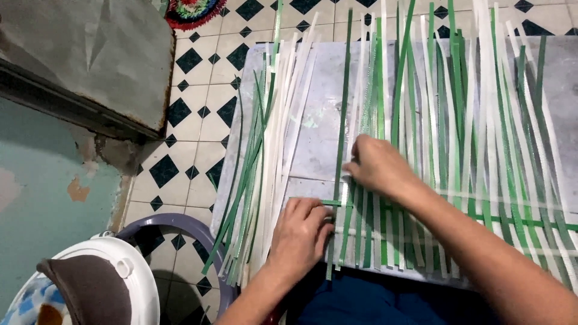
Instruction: Weaving green and white plastic strips together on a flat surface to create a mat.
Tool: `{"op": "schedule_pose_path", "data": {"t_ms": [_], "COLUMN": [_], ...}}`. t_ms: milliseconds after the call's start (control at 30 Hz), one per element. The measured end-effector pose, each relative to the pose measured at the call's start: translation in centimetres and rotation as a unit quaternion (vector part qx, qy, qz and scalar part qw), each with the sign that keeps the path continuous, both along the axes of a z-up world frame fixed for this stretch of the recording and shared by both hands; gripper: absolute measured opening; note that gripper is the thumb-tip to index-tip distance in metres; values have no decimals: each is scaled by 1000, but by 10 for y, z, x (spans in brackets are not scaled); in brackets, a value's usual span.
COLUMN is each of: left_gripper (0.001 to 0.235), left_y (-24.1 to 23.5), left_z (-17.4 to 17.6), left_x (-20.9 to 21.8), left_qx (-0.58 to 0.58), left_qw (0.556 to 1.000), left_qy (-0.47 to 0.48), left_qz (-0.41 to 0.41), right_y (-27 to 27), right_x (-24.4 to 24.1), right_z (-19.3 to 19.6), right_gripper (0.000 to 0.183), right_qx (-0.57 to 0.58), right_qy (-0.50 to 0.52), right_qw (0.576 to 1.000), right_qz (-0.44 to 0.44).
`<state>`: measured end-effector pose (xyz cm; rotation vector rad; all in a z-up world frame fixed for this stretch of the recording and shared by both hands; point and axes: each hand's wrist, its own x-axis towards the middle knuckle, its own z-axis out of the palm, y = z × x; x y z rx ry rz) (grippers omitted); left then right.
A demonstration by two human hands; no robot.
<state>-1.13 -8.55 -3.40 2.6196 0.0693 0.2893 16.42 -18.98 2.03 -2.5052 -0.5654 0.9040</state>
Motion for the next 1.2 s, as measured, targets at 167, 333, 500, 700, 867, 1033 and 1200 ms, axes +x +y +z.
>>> {"op": "schedule_pose_path", "data": {"t_ms": [167, 333, 500, 700, 867, 1033, 1200], "left_gripper": [105, 128, 133, 137, 139, 138, 138], "left_y": [16, 21, 25, 25, 26, 25, 27], "left_z": [36, 62, 43, 36, 32, 35, 37], "left_x": [16, 40, 51, 59, 62, 60, 62], "left_qx": [77, 101, 137, 143, 140, 133, 117], "left_qw": [978, 946, 944, 945, 944, 942, 942], "left_qy": [162, 252, 232, 225, 234, 247, 257], "left_qz": [-108, -179, -190, -189, -185, -186, -183], "right_y": [-37, -52, -65, -65, -65, -65, -64], "right_x": [2, -15, -9, -10, -9, -8, -7], "right_z": [-25, -29, -90, -103, -107, -107, -98], "right_gripper": [37, 82, 91, 94, 97, 96, 96], "right_qx": [37, -65, -45, -36, -52, -17, -9], "right_qy": [-204, -239, -399, -459, -461, -433, -387], "right_qw": [974, 937, 879, 855, 852, 869, 889], "right_qz": [88, 247, 256, 239, 241, 240, 246]}}
